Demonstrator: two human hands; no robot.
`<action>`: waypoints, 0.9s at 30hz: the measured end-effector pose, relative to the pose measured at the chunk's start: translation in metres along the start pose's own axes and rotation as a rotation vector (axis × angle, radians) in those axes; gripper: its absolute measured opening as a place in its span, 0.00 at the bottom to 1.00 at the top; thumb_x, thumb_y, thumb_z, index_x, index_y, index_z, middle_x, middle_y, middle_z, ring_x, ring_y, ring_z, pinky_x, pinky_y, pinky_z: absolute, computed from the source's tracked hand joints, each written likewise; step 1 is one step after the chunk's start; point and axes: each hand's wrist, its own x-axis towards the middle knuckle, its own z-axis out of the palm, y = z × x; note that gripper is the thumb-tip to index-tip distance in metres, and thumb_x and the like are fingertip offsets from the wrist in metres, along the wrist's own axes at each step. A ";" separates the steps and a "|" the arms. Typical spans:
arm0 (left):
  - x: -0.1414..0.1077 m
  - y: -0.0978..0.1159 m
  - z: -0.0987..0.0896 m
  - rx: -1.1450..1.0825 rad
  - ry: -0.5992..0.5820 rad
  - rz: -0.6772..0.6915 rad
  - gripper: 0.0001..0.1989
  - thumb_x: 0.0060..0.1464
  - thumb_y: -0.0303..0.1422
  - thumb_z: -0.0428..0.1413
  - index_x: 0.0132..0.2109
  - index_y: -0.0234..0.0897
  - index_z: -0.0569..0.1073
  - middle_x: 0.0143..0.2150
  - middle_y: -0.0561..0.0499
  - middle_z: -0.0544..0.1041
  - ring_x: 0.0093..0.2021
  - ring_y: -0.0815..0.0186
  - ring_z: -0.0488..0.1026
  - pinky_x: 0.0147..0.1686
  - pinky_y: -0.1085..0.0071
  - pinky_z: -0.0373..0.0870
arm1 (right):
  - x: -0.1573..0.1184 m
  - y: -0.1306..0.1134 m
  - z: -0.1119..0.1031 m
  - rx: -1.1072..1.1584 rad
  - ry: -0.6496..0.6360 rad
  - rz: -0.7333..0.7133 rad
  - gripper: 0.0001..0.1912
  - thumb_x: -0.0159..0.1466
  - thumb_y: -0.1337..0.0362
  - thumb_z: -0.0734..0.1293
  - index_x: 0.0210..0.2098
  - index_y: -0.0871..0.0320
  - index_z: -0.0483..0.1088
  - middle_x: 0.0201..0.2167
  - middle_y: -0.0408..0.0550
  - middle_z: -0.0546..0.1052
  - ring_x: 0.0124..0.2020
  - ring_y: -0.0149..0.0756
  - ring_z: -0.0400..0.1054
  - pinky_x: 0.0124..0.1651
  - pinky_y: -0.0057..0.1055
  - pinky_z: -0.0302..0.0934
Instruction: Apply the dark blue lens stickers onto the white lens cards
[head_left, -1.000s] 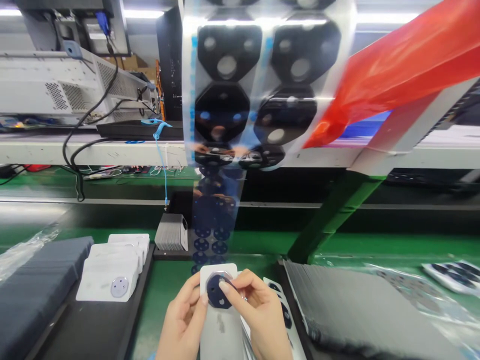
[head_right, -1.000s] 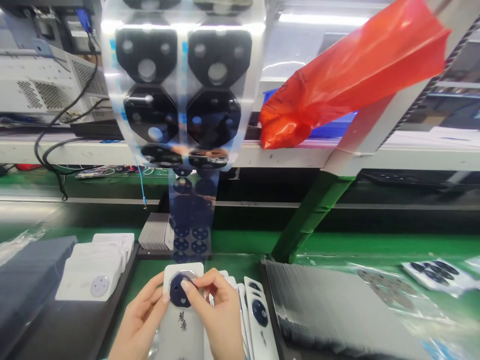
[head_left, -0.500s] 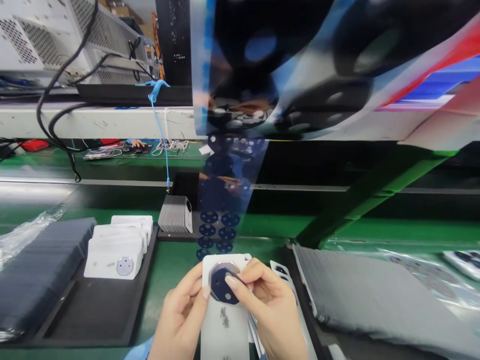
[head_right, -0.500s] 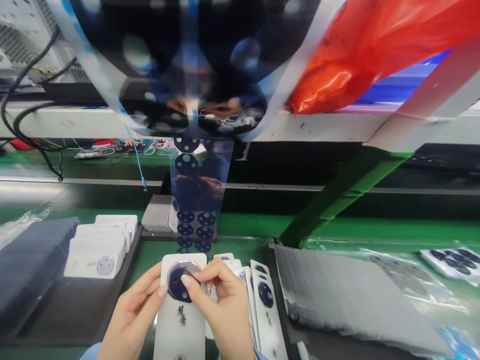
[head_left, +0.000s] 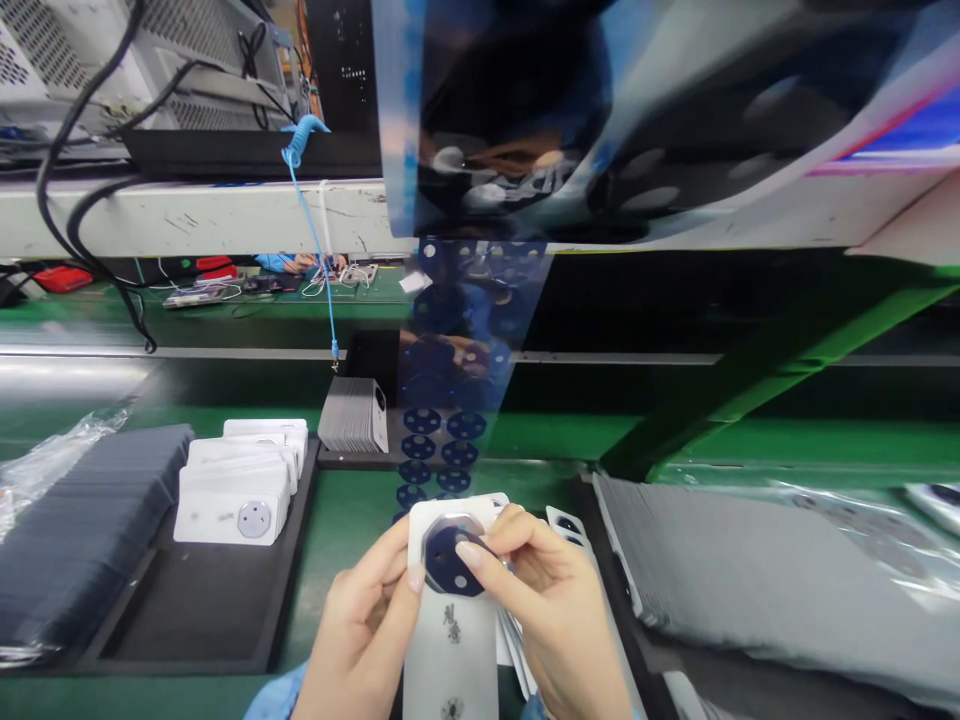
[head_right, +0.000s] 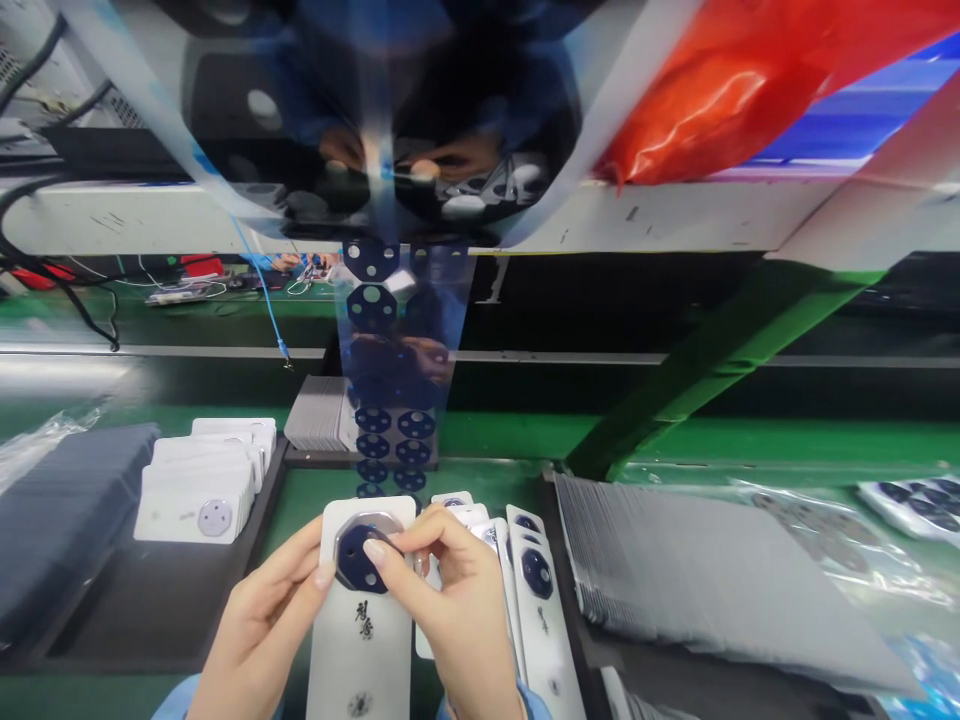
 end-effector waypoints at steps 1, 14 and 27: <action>0.000 0.000 0.001 -0.001 0.002 0.007 0.19 0.57 0.38 0.58 0.55 0.42 0.76 0.51 0.46 0.80 0.51 0.54 0.77 0.45 0.73 0.76 | 0.000 0.000 0.000 -0.009 -0.004 -0.001 0.12 0.57 0.59 0.74 0.24 0.54 0.69 0.23 0.38 0.65 0.29 0.33 0.59 0.35 0.32 0.54; 0.004 -0.006 -0.010 0.111 -0.125 0.027 0.20 0.61 0.35 0.54 0.60 0.45 0.70 0.56 0.48 0.77 0.55 0.58 0.74 0.53 0.73 0.71 | 0.003 -0.005 0.001 0.030 -0.007 0.013 0.12 0.55 0.60 0.75 0.22 0.54 0.69 0.22 0.38 0.67 0.29 0.33 0.61 0.36 0.32 0.55; 0.005 -0.003 -0.007 0.109 -0.143 0.020 0.20 0.62 0.36 0.52 0.60 0.41 0.70 0.55 0.46 0.77 0.55 0.56 0.74 0.51 0.71 0.74 | 0.002 -0.008 0.004 -0.008 0.038 0.024 0.11 0.54 0.61 0.75 0.22 0.54 0.70 0.22 0.39 0.70 0.31 0.36 0.65 0.38 0.34 0.58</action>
